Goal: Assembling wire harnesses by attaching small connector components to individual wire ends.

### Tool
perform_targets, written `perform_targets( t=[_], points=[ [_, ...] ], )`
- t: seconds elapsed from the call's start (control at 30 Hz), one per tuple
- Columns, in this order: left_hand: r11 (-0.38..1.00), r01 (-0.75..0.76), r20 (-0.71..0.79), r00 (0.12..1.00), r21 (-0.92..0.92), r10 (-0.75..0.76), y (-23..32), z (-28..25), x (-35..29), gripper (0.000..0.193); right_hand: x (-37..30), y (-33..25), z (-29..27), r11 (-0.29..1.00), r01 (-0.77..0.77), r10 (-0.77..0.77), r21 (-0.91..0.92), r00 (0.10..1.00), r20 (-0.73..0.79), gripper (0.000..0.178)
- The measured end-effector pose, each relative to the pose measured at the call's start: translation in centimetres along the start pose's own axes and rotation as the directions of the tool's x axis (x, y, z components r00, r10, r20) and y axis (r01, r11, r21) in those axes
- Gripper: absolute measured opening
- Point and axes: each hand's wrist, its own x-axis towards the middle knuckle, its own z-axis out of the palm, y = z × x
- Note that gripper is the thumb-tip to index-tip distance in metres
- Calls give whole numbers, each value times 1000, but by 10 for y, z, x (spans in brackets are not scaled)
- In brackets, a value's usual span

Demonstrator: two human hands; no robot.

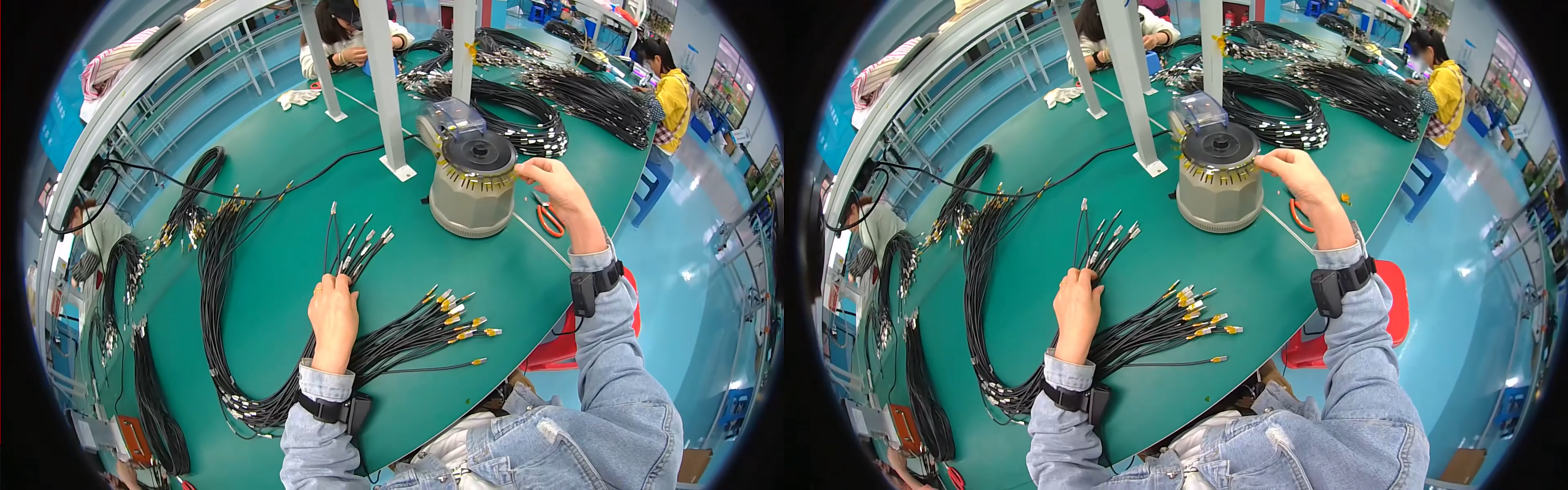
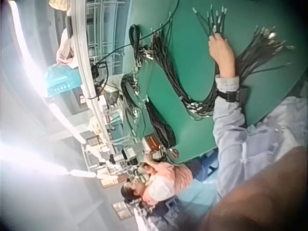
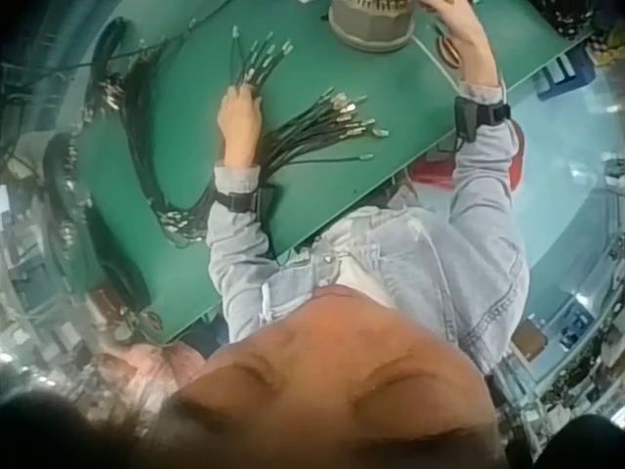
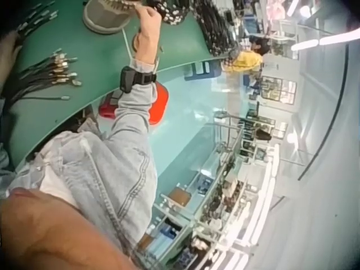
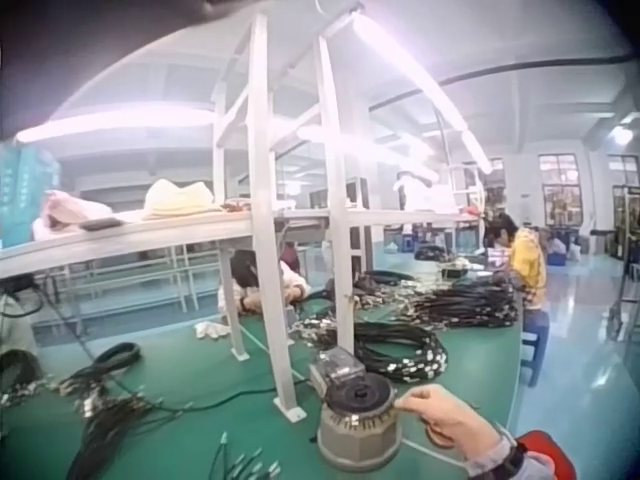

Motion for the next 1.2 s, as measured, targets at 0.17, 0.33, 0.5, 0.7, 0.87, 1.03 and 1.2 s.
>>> perform_targets(
  t=[0.17, 0.33, 0.5, 0.7, 0.87, 1.03, 1.2],
  points=[
    [999, 35, 10, 999, -25, -35, -7, 4, 1, 19, 5, 0, 1, 999, -25, 24, 30, 998, 50, 15],
    [994, -10, -45, 999, -109, 5, -6, 5, 4, 16, -2, -15, -2, 924, 122, -131, 362, 991, -1, 10],
    [955, 10, -83, 996, -298, -36, -9, 1, 6, 9, -45, -35, 46, 859, 179, -257, 480, 961, 101, 9],
    [589, 277, 174, 958, -759, -227, 7, -16, 9, 9, -93, -26, 133, 855, -9, -192, 518, 923, 333, 6],
    [332, 338, 293, 939, -881, -180, 17, -34, 6, 14, -111, -17, 178, 885, -39, -190, 464, 879, 437, 7],
    [115, 440, 422, 894, -891, -153, 28, -50, 0, 17, -113, -12, 189, 907, 262, -364, 329, 881, 302, 13],
    [49, 432, 420, 894, -901, -157, 36, -58, -5, 17, -117, -13, 192, 899, 267, -365, 347, 895, 255, 13]
  ],
)
